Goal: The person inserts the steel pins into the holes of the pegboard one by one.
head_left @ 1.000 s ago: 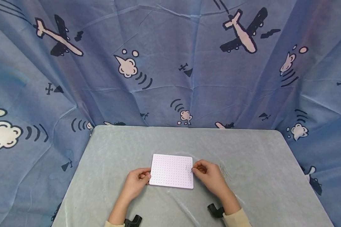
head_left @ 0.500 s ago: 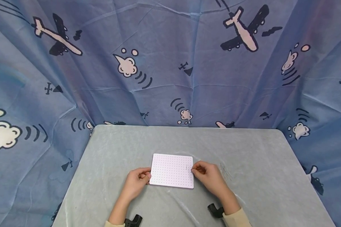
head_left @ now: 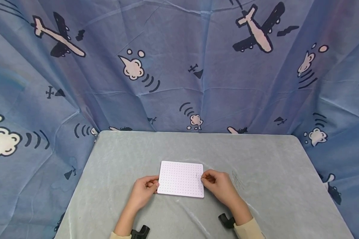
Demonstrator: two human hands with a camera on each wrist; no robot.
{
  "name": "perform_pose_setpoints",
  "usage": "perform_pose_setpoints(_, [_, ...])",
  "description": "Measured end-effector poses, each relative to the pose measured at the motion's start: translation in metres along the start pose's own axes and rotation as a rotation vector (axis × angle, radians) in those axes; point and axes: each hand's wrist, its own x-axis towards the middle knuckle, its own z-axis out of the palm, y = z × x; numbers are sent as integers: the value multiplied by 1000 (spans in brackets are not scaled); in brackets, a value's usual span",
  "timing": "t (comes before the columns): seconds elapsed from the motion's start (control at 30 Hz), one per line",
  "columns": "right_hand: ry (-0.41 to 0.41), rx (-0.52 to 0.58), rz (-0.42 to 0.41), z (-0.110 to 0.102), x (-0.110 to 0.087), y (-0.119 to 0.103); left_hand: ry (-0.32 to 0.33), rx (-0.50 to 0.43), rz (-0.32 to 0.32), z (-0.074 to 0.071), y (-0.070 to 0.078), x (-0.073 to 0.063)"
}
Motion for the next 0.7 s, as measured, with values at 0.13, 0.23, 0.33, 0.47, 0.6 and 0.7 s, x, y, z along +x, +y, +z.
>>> perform_pose_setpoints(0.13, [-16,9,18,-2,0,-1,3,2,0,1,1,0])
perform_pose_setpoints(0.23, [-23,31,39,-4,0,-1,8,7,4,1,1,0])
perform_pose_setpoints(0.33, [-19,51,56,-9,0,-1,9,9,7,1,1,-1])
perform_pose_setpoints(0.47, [-8,47,80,-18,0,1,14,9,6,1,1,-1])
perform_pose_setpoints(0.6, [19,20,95,-30,-3,7,15,6,2,2,0,-1])
perform_pose_setpoints(0.7, [47,1,99,-40,-6,13,14,8,2,2,0,-2])
